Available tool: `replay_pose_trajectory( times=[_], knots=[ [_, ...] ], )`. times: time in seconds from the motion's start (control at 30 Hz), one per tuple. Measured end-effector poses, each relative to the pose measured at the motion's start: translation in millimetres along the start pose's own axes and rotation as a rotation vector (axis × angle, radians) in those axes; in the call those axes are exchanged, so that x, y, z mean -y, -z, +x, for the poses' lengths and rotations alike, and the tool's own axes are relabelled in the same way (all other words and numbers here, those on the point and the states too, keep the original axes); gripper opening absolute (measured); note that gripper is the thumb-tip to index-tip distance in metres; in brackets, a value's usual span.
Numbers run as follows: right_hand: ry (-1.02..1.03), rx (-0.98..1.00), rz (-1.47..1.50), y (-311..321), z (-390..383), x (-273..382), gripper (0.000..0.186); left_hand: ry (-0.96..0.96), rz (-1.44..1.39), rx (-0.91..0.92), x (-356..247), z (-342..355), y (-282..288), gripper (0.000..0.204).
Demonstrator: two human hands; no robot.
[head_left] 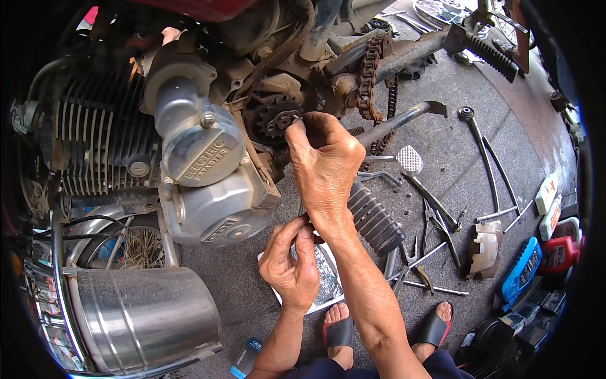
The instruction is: The person works on a motorcycle engine, removing and handling a chain and sprocket. They use a wrench and other tools to adjust components near the electric starter. The person also picks up and places a plastic tray with small parts.
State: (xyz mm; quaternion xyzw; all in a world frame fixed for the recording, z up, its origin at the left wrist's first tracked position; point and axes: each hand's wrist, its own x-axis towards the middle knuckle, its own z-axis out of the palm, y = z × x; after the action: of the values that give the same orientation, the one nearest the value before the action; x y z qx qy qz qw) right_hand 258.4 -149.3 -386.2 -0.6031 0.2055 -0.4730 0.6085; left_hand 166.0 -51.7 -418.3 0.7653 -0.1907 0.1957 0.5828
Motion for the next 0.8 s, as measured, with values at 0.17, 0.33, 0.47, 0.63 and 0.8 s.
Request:
replay_pose_trajectory(
  times=[0.17, 0.33, 0.47, 0.63, 0.8],
  knots=[
    [-0.094, 0.008, 0.04, 2.1, -0.7, 5.9, 0.019, -0.004, 0.009, 0.003, -0.8, 1.0, -0.1, 0.015],
    [-0.108, 0.0, 0.087, -0.9, -3.5, 5.2, 0.018, 0.017, 0.049, 0.021, -1.4, -0.5, 2.7, 0.015],
    [-0.041, 0.024, 0.05, -0.8, -2.8, 2.1, 0.016, 0.023, 0.056, 0.011, -0.6, -2.1, 0.0, 0.015],
    [0.002, 0.044, -0.024, -1.1, -2.7, -1.0, 0.015, 0.019, 0.066, -0.025, 2.1, -4.7, -0.6, 0.016],
    [0.009, 0.061, -0.06, 0.2, -2.0, 0.9, 0.013, 0.033, 0.044, -0.054, 2.5, -5.7, -0.8, 0.016]
  ],
)
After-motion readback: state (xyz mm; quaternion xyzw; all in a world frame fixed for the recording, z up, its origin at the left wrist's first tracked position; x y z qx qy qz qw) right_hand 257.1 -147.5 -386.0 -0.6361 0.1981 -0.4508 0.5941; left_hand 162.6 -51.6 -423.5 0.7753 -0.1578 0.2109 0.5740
